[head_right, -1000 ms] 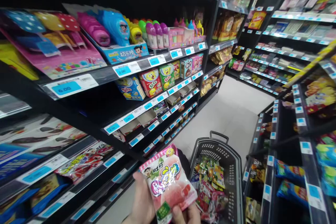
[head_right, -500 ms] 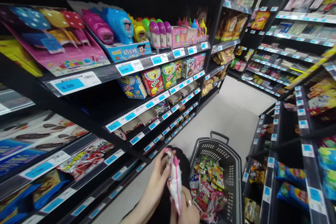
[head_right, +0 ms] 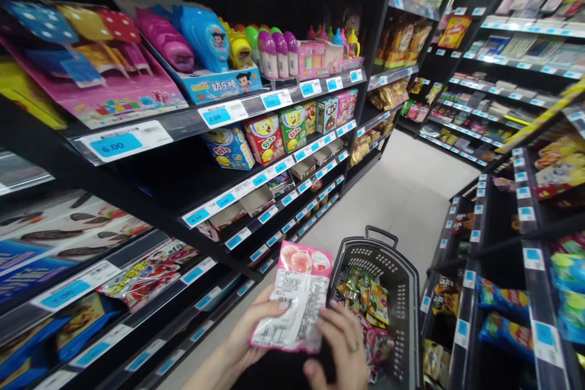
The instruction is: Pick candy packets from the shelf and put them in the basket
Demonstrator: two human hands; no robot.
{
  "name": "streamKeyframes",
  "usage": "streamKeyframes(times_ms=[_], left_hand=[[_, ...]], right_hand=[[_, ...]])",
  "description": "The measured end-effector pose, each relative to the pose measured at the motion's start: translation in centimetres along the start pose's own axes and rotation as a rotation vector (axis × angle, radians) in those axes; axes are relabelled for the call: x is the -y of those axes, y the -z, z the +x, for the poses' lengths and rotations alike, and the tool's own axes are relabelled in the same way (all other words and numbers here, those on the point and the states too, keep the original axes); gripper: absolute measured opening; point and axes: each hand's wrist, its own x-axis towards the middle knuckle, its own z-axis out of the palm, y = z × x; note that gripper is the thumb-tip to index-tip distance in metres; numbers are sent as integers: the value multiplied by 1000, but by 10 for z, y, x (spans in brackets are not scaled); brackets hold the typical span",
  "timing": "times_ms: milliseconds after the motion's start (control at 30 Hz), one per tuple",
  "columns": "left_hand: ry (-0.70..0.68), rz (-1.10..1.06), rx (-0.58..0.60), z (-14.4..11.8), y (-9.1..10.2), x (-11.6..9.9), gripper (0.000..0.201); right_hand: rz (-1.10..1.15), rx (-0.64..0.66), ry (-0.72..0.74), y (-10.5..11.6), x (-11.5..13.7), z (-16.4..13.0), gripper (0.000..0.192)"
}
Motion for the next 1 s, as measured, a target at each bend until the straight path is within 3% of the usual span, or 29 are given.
streamKeyframes(times_ms=[67,133,233,333,433,500,600,667,733,833,1000], left_hand=[[49,-4,106,0,3,1,51],[112,2,212,-2,3,3,52],[193,42,278,-3,-2,9,67],[196,42,286,-4,-5,14,70],[117,-64,373,-6,-5,22,62],[48,-116,407,-7,-5,30,67],[-52,13,313,-7,-4,41,69],[-90,225,195,-4,-3,44,53],[-67,426,122,-2,-2,43,35],[-30,627,122,-1,-1,33,19],[-166,995,105,0,4,16,19]], right_hand=[[273,-81,-413,5,-3,4,37],[612,-75,-757,8,-4,12,61],[905,6,-1009,10,-1,28,91],[835,-64,-1150,9,0,36,82],[780,-209,-1222,5,-3,35,63],[757,-356,-1235,3,-3,34,56],[697,-579,-1215,1,-2,34,48],[610,-666,-1186,2,-3,33,44],[502,-688,-1138,6,-6,29,41],[355,-645,-1045,16,-12,21,38],[390,-513,-1013,33,-20,3,36]])
